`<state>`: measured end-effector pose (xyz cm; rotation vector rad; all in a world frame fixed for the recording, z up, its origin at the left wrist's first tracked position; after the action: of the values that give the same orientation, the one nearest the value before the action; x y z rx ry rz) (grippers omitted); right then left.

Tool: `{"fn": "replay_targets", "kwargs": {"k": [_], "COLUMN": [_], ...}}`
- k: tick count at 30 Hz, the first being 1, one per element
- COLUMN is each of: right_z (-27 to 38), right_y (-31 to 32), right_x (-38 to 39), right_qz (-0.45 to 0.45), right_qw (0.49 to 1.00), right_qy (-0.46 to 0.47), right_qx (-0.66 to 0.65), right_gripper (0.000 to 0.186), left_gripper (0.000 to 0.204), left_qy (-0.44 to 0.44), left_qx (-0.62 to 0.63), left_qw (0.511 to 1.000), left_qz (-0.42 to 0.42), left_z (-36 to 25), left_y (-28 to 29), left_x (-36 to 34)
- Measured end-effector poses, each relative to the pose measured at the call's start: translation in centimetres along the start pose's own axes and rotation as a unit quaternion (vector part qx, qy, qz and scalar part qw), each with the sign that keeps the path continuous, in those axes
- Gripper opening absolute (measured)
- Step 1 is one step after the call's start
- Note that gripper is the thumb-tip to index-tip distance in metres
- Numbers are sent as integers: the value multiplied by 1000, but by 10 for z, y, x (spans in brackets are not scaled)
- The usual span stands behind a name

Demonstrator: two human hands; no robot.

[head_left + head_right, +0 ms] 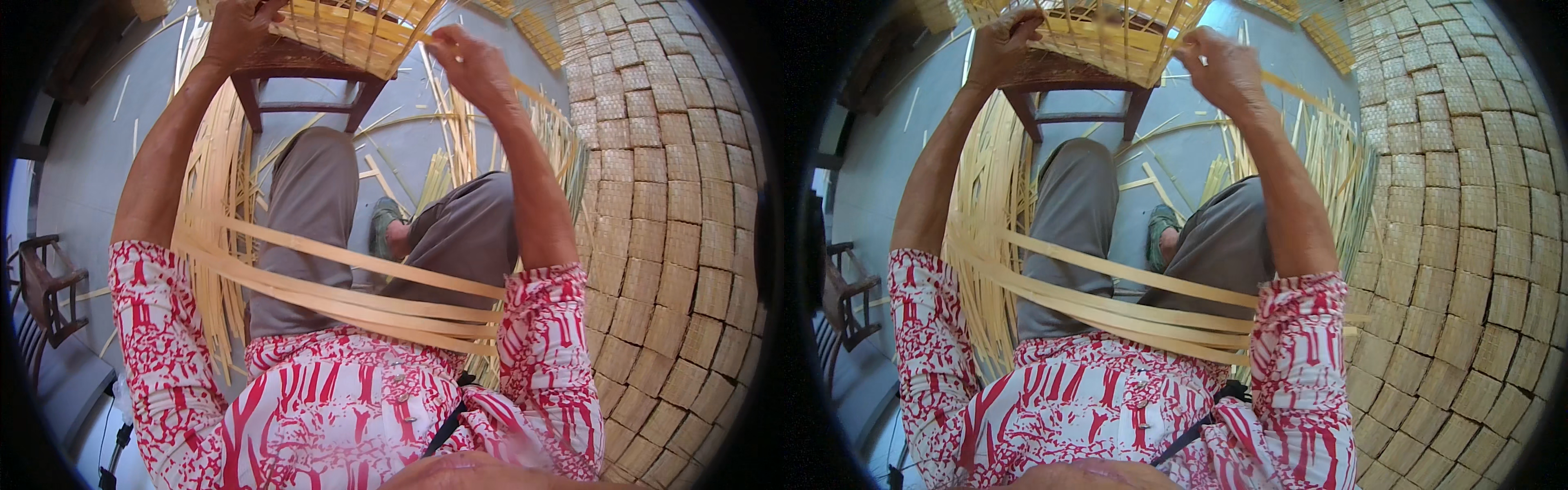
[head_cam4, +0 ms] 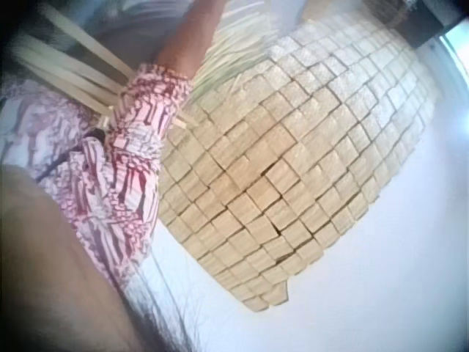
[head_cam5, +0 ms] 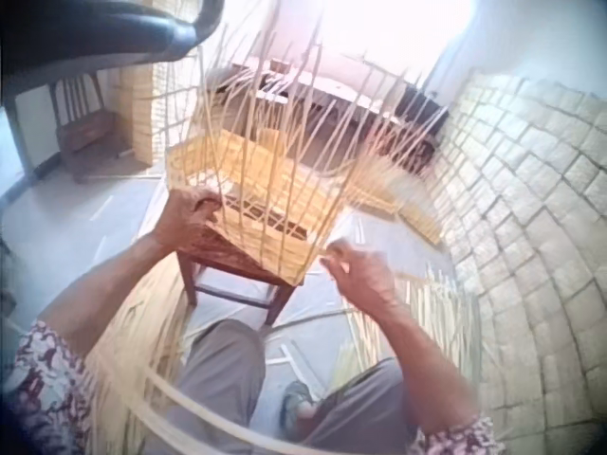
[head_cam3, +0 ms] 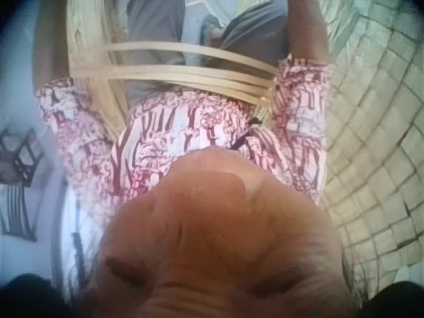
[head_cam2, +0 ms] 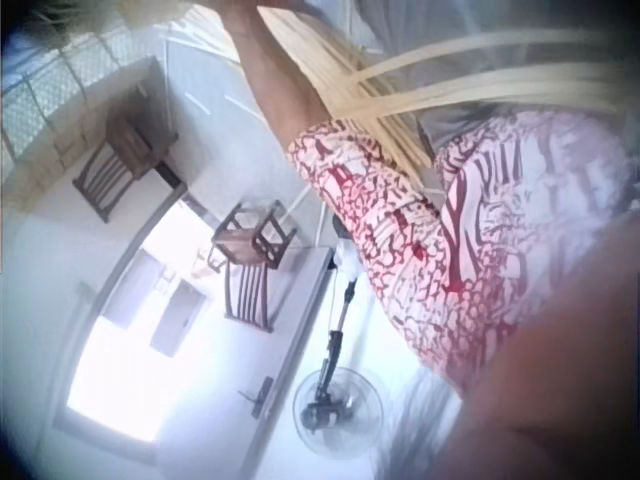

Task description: The person weaves a basket by hand, interlacing thin bamboo strips through a pre-formed frame resting on a small wooden stool. The person repeatedly pulls strips through the weave and adjusts the tension to maintain the basket's shape.

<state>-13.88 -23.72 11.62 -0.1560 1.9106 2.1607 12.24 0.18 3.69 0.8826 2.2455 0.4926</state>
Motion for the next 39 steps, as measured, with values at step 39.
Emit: {"fn": "replay_targets", "kwargs": {"k": [39], "right_z": [55], "right_y": [13], "right_x": [14], "right_qz": [84], "right_qw": [975], "right_qy": [131], "right_qx": [-158], "right_gripper": [11], "left_gripper": [11], "left_qy": [-178], "left_qx": [-144], "left_qw": [934], "left_qz": [274], "left_z": [-192], "left_y": [-53], "left_x": [8]}}
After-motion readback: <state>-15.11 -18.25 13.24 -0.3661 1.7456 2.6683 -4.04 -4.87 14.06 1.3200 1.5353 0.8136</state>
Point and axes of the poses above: each hand's wrist, its own x-axis away from the middle knuckle, its own y-axis out of the back of the hand, z = x × y, the point moved 4 cm from there along -x, towards the middle knuckle, and after that the axes turned 14 degrees about z, right-handed, at the moved point
